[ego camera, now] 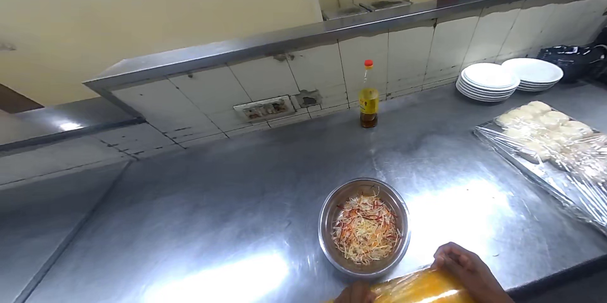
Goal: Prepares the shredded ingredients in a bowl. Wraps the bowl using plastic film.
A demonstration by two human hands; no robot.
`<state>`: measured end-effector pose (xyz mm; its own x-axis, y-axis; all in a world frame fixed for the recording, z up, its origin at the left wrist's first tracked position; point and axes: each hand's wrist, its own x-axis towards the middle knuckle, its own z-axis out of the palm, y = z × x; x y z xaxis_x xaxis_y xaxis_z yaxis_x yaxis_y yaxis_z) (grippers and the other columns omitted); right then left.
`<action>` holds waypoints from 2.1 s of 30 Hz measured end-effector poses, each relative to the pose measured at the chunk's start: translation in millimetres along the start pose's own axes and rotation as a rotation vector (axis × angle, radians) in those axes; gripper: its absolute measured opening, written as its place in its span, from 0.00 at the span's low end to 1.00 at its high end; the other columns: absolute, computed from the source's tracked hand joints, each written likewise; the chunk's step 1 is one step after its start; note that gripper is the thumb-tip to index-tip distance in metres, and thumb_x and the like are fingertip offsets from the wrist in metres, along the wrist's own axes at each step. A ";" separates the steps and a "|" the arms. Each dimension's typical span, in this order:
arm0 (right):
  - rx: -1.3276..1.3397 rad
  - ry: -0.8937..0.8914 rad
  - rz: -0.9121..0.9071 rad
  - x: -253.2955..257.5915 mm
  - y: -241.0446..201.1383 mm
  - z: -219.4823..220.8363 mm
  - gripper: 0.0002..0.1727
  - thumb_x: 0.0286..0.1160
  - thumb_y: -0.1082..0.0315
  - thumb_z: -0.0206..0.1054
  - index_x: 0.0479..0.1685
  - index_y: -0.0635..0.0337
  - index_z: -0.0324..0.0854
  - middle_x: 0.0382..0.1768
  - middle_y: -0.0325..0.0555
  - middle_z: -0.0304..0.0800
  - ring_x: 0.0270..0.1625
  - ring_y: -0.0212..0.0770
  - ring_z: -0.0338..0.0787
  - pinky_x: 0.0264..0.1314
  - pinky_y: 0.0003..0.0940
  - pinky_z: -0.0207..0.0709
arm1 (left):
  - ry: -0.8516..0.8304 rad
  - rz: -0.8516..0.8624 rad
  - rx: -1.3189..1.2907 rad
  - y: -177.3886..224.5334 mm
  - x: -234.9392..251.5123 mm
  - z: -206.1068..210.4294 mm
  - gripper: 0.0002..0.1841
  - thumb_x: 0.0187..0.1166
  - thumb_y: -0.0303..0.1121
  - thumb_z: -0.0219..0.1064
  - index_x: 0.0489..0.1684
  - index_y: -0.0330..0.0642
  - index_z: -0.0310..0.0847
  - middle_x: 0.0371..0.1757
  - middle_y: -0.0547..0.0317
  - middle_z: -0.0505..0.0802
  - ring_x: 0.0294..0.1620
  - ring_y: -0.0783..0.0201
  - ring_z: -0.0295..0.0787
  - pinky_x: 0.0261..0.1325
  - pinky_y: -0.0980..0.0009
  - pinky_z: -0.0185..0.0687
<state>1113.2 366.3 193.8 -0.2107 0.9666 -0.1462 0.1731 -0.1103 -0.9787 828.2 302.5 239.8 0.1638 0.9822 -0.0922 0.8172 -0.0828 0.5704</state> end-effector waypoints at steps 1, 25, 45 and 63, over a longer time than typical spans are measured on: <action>0.008 0.006 -0.007 -0.9 1.0 0.4 0.05 0.82 0.70 0.62 0.46 0.57 0.83 0.35 0.31 0.94 0.38 0.25 0.92 0.47 0.24 0.85 | -0.020 -0.035 -0.029 1.0 3.0 -3.6 0.16 0.89 0.33 0.57 0.50 0.24 0.82 0.40 0.34 0.92 0.41 0.36 0.94 0.47 0.42 0.87; 0.056 0.058 -0.041 -3.1 -3.0 3.5 0.06 0.81 0.76 0.60 0.45 0.56 0.81 0.34 0.28 0.95 0.38 0.24 0.93 0.47 0.23 0.86 | 0.014 0.127 -0.012 -14.0 -17.6 -1.3 0.12 0.81 0.35 0.66 0.40 0.35 0.90 0.47 0.41 0.92 0.51 0.38 0.89 0.51 0.45 0.83; 0.070 0.045 -0.045 -1.5 -8.5 10.0 0.08 0.78 0.80 0.60 0.45 0.57 0.80 0.32 0.27 0.94 0.36 0.24 0.93 0.47 0.24 0.87 | -0.437 -0.069 0.279 6.9 -9.2 -48.7 0.16 0.88 0.30 0.56 0.68 0.33 0.78 0.59 0.33 0.88 0.62 0.33 0.87 0.51 0.42 0.85; 0.101 0.036 -0.064 -5.8 -7.3 6.2 0.07 0.79 0.79 0.61 0.46 0.60 0.81 0.34 0.28 0.95 0.38 0.25 0.93 0.50 0.27 0.89 | -0.533 -0.013 -0.019 -59.5 11.6 -88.3 0.16 0.84 0.35 0.67 0.55 0.29 0.90 0.52 0.29 0.90 0.59 0.33 0.87 0.68 0.39 0.78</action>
<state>1107.3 360.1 200.9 -0.1833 0.9798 -0.0795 0.0618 -0.0692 -0.9957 732.7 333.7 276.9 0.4158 0.7608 -0.4982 0.8115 -0.0631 0.5809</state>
